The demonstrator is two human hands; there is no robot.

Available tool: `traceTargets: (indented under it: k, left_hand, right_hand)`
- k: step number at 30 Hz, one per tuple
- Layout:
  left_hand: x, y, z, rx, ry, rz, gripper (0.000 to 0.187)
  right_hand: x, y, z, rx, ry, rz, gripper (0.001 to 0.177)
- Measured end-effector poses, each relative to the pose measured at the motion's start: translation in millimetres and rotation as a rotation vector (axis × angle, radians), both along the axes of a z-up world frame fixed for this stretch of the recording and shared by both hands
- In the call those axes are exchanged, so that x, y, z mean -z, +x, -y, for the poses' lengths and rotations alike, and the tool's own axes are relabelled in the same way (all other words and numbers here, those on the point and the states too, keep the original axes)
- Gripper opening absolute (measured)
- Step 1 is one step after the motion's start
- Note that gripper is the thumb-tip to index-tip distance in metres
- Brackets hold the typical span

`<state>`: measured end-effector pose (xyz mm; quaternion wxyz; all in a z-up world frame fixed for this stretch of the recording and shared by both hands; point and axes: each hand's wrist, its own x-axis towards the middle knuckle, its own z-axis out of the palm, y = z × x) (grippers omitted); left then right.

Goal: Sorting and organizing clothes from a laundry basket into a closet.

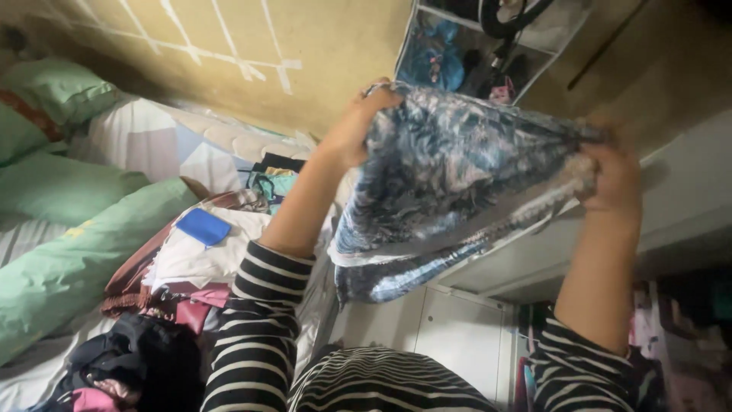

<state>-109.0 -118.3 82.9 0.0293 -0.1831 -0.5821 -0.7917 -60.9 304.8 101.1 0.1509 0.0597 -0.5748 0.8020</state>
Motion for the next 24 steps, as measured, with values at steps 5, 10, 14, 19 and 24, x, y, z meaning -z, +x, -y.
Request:
traceTargets:
  k: [5,10,14,19,24]
  left_hand:
    - [-37,26,19,0.292,0.181,0.194,0.052]
    - [-21,15,17,0.453,0.251,0.161,0.03]
    - [41,-4,-3,-0.037,-0.309,-0.681,0.059]
    - [43,-1,-79,-0.045,0.304,0.591,0.031]
    - [92,28,-112,-0.218,0.272,0.169,0.026]
  right_hand:
    - [-11,57,3,-0.095,0.302,-0.493,0.027]
    - [-23,57,-18,-0.27,0.336,-0.035,0.015]
    - [-55,61,46,-0.003,0.635,0.317,0.026]
    - [21,17,20,0.132,0.698,0.153,0.026]
    - [78,26,38,0.152,0.551,0.055,0.024]
